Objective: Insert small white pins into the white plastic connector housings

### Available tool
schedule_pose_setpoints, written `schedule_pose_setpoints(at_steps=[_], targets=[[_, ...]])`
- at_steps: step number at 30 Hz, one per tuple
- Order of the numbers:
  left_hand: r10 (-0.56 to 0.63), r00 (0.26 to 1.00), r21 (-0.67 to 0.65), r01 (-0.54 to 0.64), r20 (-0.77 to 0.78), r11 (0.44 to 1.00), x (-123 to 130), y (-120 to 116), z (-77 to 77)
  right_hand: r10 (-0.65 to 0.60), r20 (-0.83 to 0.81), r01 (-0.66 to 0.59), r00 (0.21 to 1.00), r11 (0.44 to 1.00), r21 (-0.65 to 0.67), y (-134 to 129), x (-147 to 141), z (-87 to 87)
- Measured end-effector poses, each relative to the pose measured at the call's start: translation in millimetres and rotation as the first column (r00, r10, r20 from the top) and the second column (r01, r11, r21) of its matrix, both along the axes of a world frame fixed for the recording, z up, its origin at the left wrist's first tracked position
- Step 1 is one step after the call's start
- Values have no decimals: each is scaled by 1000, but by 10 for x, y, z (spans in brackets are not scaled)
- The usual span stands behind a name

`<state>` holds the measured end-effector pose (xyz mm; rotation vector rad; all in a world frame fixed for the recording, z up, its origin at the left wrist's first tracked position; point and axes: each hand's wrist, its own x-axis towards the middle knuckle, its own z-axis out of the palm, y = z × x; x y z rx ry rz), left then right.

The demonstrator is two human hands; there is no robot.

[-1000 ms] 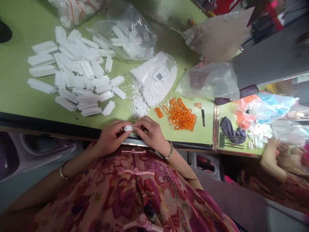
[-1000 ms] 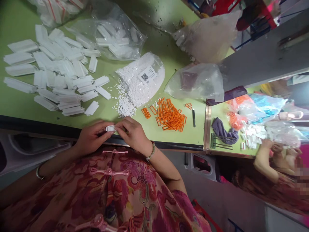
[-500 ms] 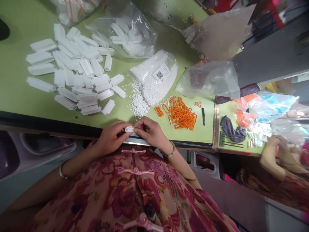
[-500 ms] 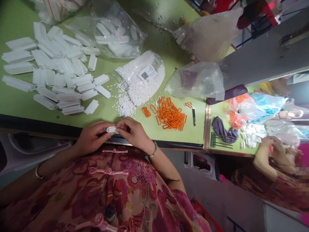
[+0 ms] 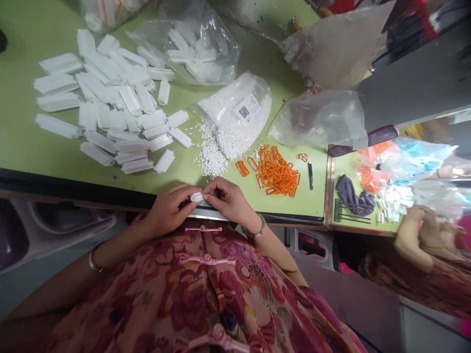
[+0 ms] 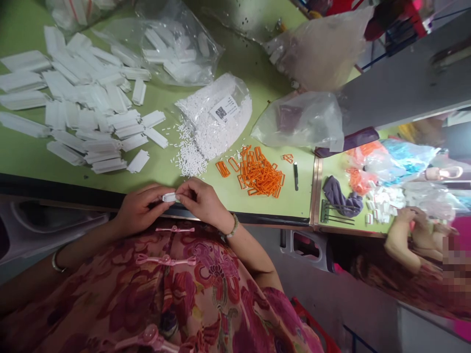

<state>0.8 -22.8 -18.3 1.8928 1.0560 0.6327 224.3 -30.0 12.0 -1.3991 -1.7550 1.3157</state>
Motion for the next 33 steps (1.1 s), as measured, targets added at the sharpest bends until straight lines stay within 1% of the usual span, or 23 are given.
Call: schedule_pose_setpoints(at_steps=[3, 5, 6, 8, 9, 10, 11, 13, 16, 19, 22, 23, 25, 27, 28, 30, 31, 33], targets=[[-12, 1000, 15, 12, -17, 1000, 0, 2, 0, 7, 40, -6, 999, 1000, -24, -14, -48, 11], [-4, 1000, -2, 4, -12, 1000, 6, 5, 19, 10, 62, -9, 998, 1000, -15, -35, 6, 10], [9, 1000, -19, -9, -3, 1000, 11, 7, 34, -11, 74, 11, 997, 1000, 3, -46, 72, 3], [53, 998, -67, -51, 23, 996, 20, 13, 67, -113, 107, 106, 988, 992, 71, -68, 268, -28], [75, 997, -94, -71, 34, 993, 24, 17, 83, -224, 156, 203, 962, 969, 140, -76, 381, -50], [94, 995, -118, -88, 42, 989, 29, 23, 98, -327, 209, 281, 921, 933, 223, -82, 490, -76], [106, 993, -136, -99, 51, 986, 34, 29, 110, -375, 253, 301, 892, 910, 284, -85, 581, -104], [113, 991, -149, -102, 66, 984, 46, 44, 125, -341, 304, 240, 890, 916, 322, -81, 680, -159], [108, 991, -150, -95, 83, 984, 60, 56, 122, -229, 336, 116, 914, 938, 326, -39, 608, -227], [115, 989, -162, -99, 92, 982, 62, 49, 98, -213, 406, 74, 889, 940, 332, 47, 441, -268], [123, 988, -161, -106, 98, 981, 52, 34, 75, -214, 471, 68, 856, 949, 308, 136, 366, -259], [124, 987, -157, -108, 99, 982, 47, 30, 72, -211, 465, 74, 860, 953, 295, 155, 366, -241], [121, 988, -156, -105, 97, 982, 40, 27, 76, -191, 383, 101, 904, 965, 244, 163, 376, -180], [114, 989, -160, -99, 93, 982, 37, 29, 87, -149, 211, 122, 966, 984, 132, 131, 363, -102], [111, 990, -162, -96, 86, 982, 37, 32, 93, -127, 114, 120, 985, 990, 68, 104, 338, -65], [101, 992, -154, -89, 70, 984, 40, 38, 98, -103, -39, 103, 994, 995, -6, 46, 255, -11], [98, 993, -144, -88, 64, 986, 41, 40, 96, -93, -82, 93, 992, 996, -3, 21, 202, 1], [94, 994, -121, -86, 55, 989, 42, 42, 84, -72, -102, 78, 992, 995, 61, -9, 96, -2]])
